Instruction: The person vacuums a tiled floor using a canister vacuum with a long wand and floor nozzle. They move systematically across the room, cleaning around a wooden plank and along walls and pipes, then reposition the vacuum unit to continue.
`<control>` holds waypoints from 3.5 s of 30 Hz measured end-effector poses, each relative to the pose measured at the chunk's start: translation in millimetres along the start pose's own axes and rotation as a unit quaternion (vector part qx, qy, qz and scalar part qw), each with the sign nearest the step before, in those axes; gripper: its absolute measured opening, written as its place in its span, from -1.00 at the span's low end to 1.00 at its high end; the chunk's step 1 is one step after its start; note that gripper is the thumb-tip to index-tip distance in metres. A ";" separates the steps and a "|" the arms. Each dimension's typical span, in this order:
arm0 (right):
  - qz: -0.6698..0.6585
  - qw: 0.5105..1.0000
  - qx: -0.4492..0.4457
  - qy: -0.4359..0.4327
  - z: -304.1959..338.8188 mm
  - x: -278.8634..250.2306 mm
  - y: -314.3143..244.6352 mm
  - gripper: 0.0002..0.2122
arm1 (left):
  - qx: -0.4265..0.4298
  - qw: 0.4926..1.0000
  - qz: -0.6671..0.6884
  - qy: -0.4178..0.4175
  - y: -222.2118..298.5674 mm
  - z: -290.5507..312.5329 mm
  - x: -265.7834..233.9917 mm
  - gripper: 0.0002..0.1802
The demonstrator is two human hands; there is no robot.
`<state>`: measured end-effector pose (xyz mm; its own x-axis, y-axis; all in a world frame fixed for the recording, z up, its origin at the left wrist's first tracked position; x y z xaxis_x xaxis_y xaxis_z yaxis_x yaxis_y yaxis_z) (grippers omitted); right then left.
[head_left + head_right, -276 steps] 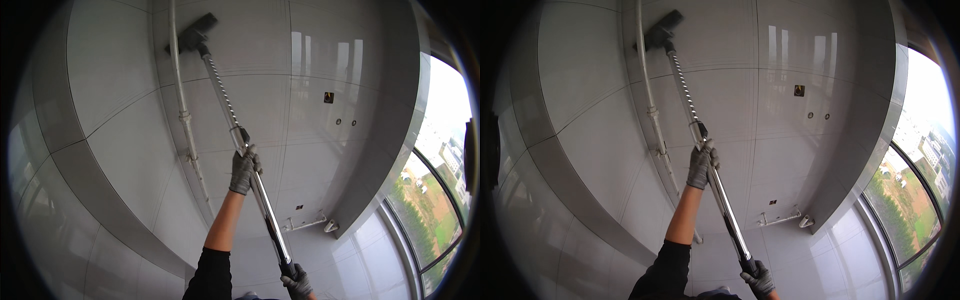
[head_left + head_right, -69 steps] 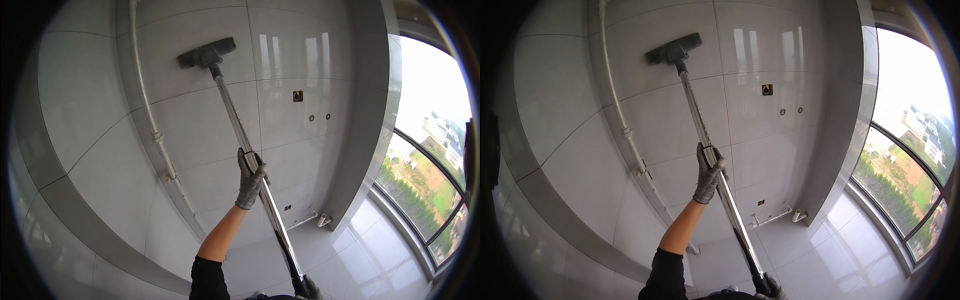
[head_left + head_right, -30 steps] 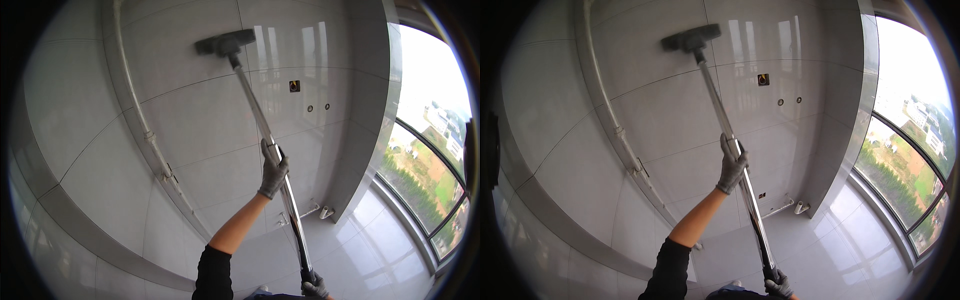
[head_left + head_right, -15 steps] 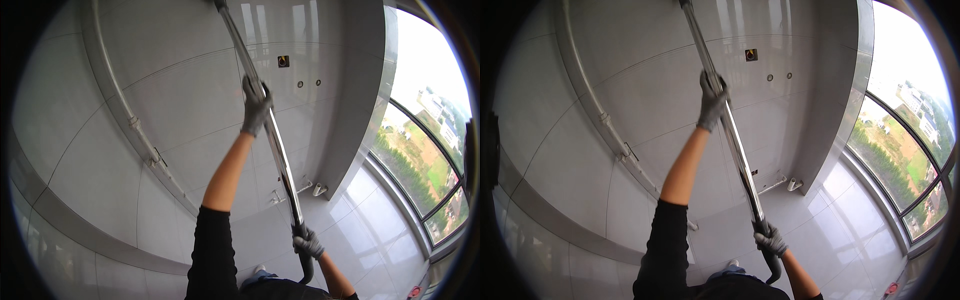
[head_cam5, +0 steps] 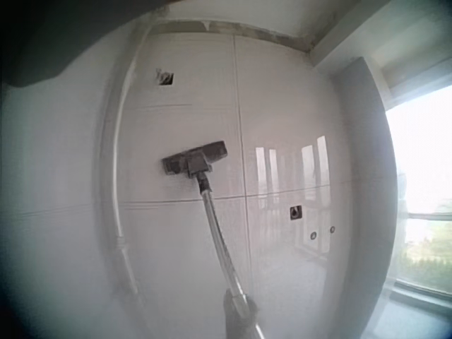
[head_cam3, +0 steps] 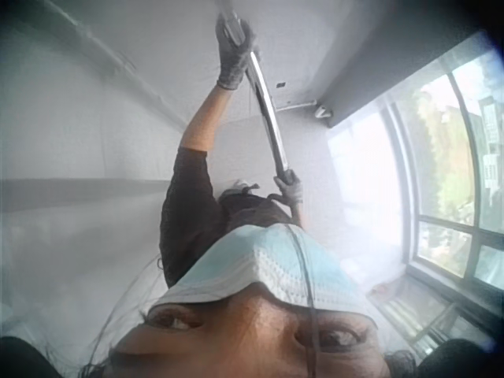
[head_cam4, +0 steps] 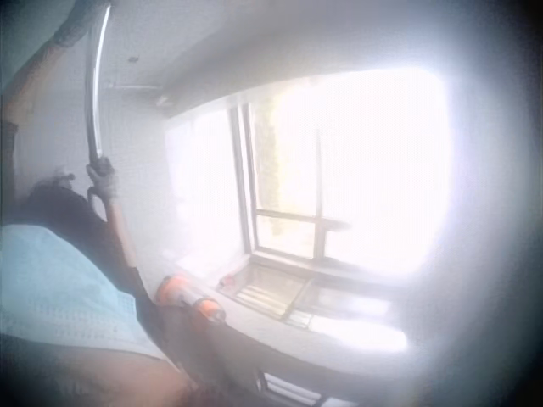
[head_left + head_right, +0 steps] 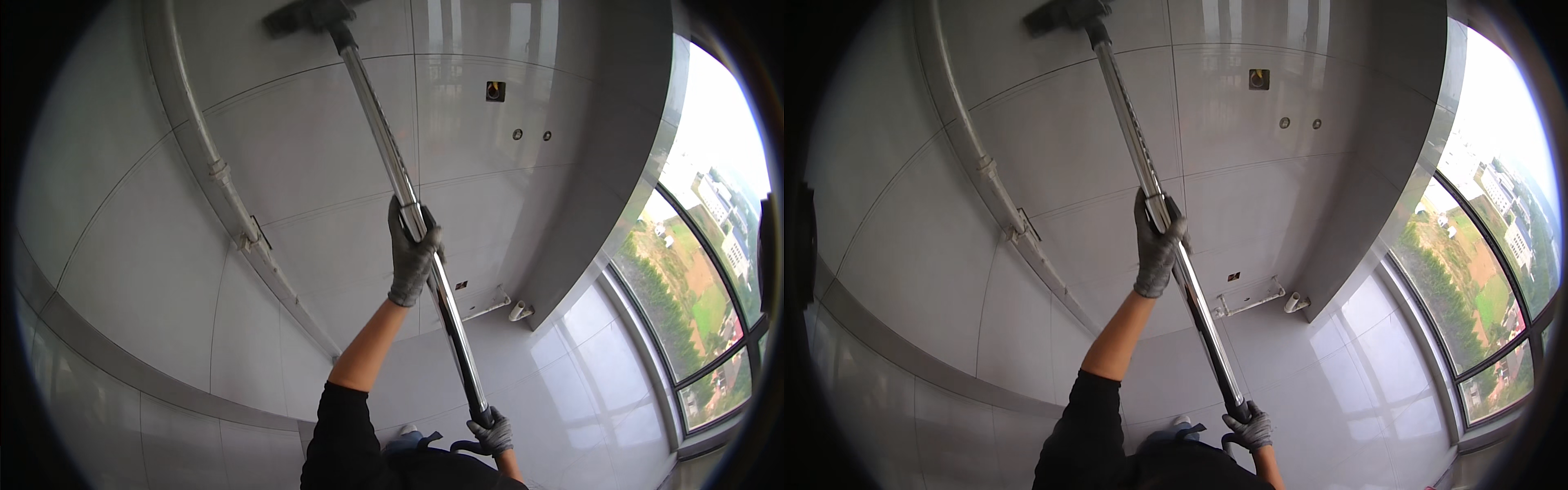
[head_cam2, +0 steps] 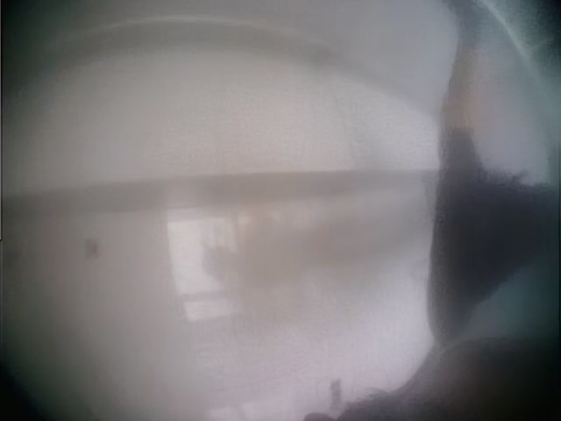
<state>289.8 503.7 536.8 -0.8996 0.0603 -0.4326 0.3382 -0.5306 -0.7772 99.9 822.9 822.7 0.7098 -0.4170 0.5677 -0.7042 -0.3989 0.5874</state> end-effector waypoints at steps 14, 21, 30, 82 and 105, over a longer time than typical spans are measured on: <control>0.156 0.986 -0.015 0.059 -27.5 -12.2 95.3 -0.60 | -0.055 0.987 0.003 0.152 22.8 81.9 -71.5 0.04; 0.209 0.966 -0.121 0.096 -31.9 14.0 -99.7 -0.45 | 0.024 0.991 0.009 0.133 89.9 -5.7 -106.2 -0.02; 0.183 0.971 0.140 0.059 -14.2 -24.8 87.9 -0.53 | -0.100 0.975 0.030 0.194 -69.1 174.9 -126.6 -0.09; 0.589 0.754 0.110 0.269 -84.0 -466.3 193.6 -0.65 | -0.345 0.853 0.174 0.351 -525.6 247.7 119.0 -0.62; 0.551 0.800 -0.239 -0.001 -229.3 -179.2 11.0 -0.62 | -0.072 0.809 0.206 0.546 -298.0 254.4 -259.7 -0.64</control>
<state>518.1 680.9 501.1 0.0168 -0.2218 -0.9749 0.9923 0.1231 -0.0109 120.7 842.3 353.4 0.0630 0.5116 0.8569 -0.9316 -0.2778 0.2343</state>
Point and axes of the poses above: each hand's wrist, its own z-axis away from the middle knuckle, its own x-axis out of the palm, y = z × x, the point moved 5 cm from there along -z, towards the middle knuckle, and after that the axes turned 14 degrees about z, right-handed, at the moved point
